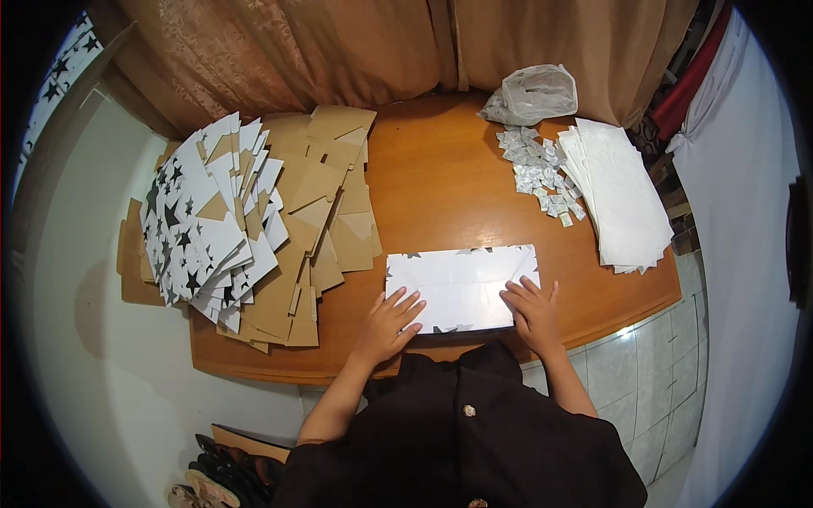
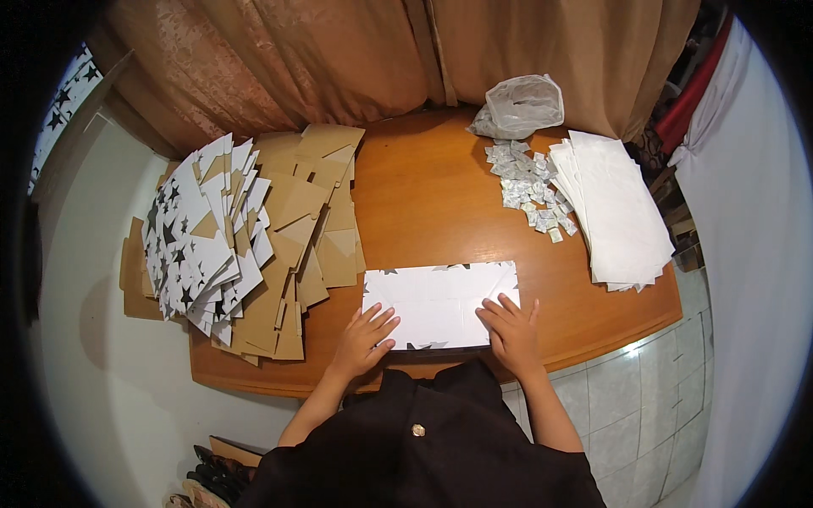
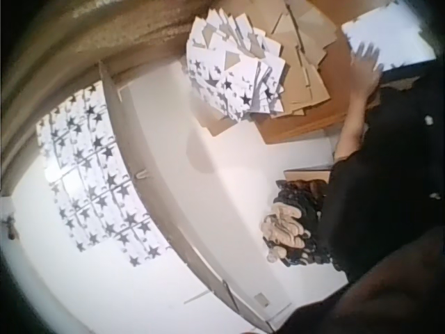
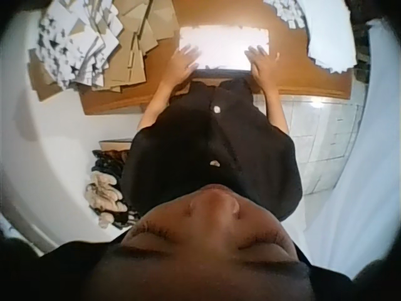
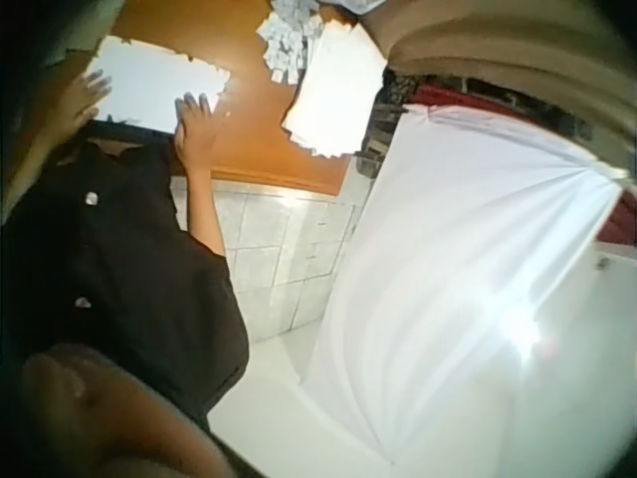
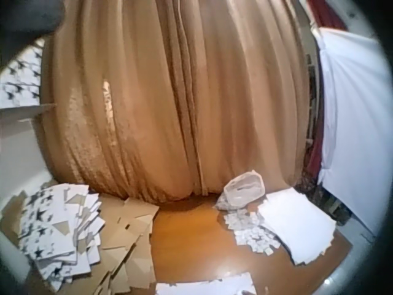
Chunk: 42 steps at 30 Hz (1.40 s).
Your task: Assembling cardboard shoe boxes, inserting tissue paper, and stacking them on a shelf.
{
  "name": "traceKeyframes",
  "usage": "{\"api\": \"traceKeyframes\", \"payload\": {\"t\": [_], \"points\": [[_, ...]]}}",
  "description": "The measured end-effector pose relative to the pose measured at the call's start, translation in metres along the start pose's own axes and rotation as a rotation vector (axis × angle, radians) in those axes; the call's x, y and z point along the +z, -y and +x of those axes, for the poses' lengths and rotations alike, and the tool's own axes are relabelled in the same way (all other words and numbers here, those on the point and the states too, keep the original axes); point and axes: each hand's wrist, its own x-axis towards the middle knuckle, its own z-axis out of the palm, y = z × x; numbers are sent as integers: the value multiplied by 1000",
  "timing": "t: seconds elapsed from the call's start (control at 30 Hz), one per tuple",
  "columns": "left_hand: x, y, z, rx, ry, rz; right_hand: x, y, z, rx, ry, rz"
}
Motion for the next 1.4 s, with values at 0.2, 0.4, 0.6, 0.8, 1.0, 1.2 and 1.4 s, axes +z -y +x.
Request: {"api": "traceKeyframes", "payload": {"t": [0.2, 0.4, 0.6, 0.8, 1.0, 1.2, 1.4], "points": [[-6, -5, 6, 110, 30, 179, -21, 2, 7, -104, 188, 17], [-4, 4, 6, 152, 106, 198, -25, 0, 14, -107, 330, 27], [30, 16, -5, -344, -542, -418, -6, -12, 6, 200, -140, 310], [31, 5, -7, -913, -217, -1342, 10, -10, 7, 366, -103, 478], [-59, -23, 22, -257, -299, -710, 28, -9, 25, 201, -143, 508], [-101, -114, 62, 146, -336, 244, 69, -9, 47, 221, 109, 845], [-41, -123, 84, 548, -486, 321, 18, 7, 41, 442, -376, 1203]]}}
